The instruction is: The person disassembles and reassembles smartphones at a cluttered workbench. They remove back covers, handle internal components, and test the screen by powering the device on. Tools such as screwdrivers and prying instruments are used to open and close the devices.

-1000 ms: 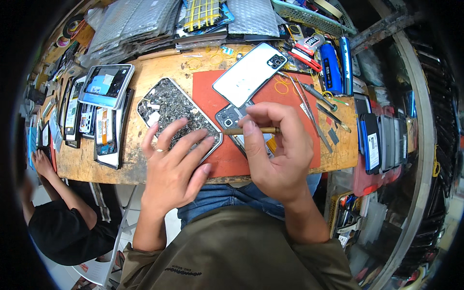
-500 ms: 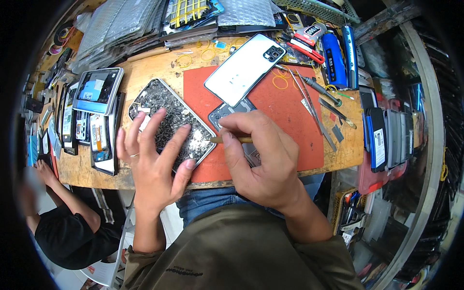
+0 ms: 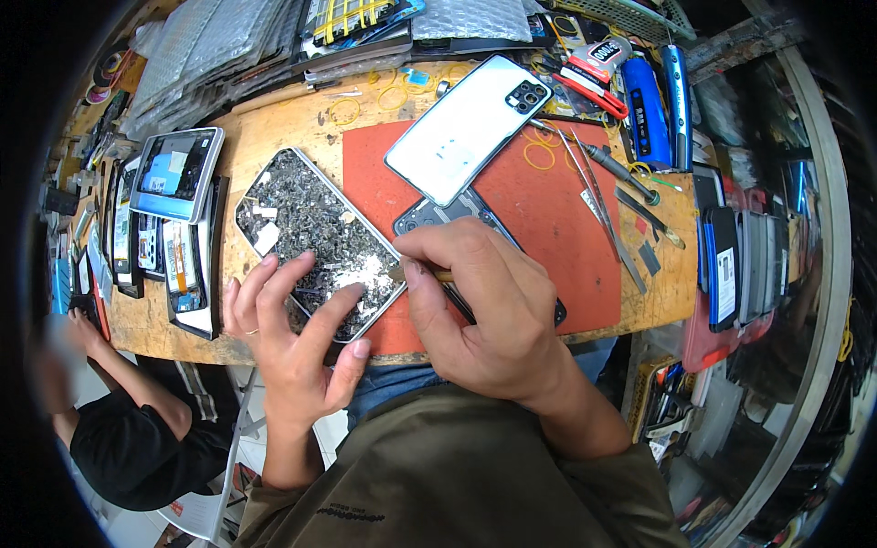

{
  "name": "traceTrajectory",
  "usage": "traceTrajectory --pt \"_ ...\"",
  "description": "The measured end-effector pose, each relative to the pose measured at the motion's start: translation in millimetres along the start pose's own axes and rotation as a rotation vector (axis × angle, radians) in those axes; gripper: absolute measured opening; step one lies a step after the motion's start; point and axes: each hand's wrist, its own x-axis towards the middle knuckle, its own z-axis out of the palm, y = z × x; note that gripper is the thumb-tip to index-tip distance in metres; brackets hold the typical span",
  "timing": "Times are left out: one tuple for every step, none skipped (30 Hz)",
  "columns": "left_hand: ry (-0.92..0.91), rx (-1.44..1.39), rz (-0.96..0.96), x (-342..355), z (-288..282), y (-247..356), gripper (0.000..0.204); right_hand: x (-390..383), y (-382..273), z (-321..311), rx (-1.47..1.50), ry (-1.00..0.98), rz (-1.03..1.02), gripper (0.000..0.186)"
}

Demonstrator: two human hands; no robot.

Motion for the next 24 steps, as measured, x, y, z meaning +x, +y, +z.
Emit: traceTrajectory --pt "0.001 -0.002 0.006 0 1 1 0.034 0 0 1 0.006 0.006 0.001 0.028" --pt "-0.004 0.001 0.017 1 3 2 0.034 1 0 1 0.003 0.007 -0.002 0.028" --pt "-0.008 0.003 0.028 1 4 2 0.034 1 0 0 0.004 0.012 -0.005 0.028" --pt "-0.018 0.015 0.045 2 5 3 0.034 2 0 0 -0.002 0.006 0.0 0.028" --pt "-0.004 -0.017 0.032 2 4 2 0.034 2 -1 -2 -0.007 -0.01 -0.005 0.027" --pt "0.005 -0.024 0.029 2 4 1 0.034 3 -1 -3 -0.019 -0.036 -0.001 0.025" --pt "0.013 -0.032 0.027 2 4 1 0.034 3 -1 -4 -0.003 -0.034 -0.015 0.024" --pt "0.021 -0.04 0.024 2 4 0 0.033 3 -1 -3 -0.02 -0.037 -0.004 0.025" --pt "0.024 -0.048 0.019 1 4 0 0.033 3 -1 -2 -0.008 -0.013 -0.014 0.027" --pt "0.028 -0.055 0.012 0 4 -1 0.032 3 -1 -1 -0.008 -0.008 -0.005 0.028" --pt "0.029 -0.06 0.002 -1 4 -1 0.031 2 -2 -1 0.007 -0.025 0.002 0.026" --pt "0.041 -0.071 0.0 -2 5 -2 0.03 1 -3 0 0.009 -0.061 0.028 0.025" --pt "0.051 -0.079 -0.005 -2 6 -3 0.029 1 -3 0 0.021 -0.084 0.031 0.023" --pt "0.05 -0.089 -0.021 -3 7 -3 0.028 0 -4 0 0.001 -0.096 0.045 0.022" --pt "0.08 -0.108 -0.028 -3 7 -5 0.028 1 -4 -1 -0.01 -0.096 0.036 0.022" --pt "0.101 -0.129 -0.046 -2 7 -6 0.027 1 -3 -1 -0.023 -0.1 0.029 0.021" --pt "0.122 -0.149 -0.064 -1 6 -7 0.027 1 -3 -2 -0.035 -0.074 0.02 0.021" --pt "0.112 -0.161 -0.06 1 6 -8 0.027 2 -3 -4 -0.049 -0.053 0.014 0.021" --pt "0.102 -0.171 -0.056 3 6 -7 0.028 2 -3 -5 -0.067 -0.034 0.019 0.021" --pt "0.101 -0.19 -0.056 5 5 -7 0.028 2 -3 -6 -0.061 -0.02 0.02 0.021" --pt "0.041 -0.139 -0.03 7 4 -3 0.033 3 -3 -8 -0.061 -0.009 0.033 0.021" --pt "-0.012 -0.098 -0.01 9 3 0 0.035 3 -3 -9 -0.062 0.002 0.045 0.021" --pt "-0.044 -0.067 0.008 11 4 3 0.036 3 -3 -10 -0.053 0.003 0.025 0.022" --pt "-0.094 -0.039 0.02 13 3 6 0.038 3 -3 -10 -0.053 0.008 0.026 0.022"
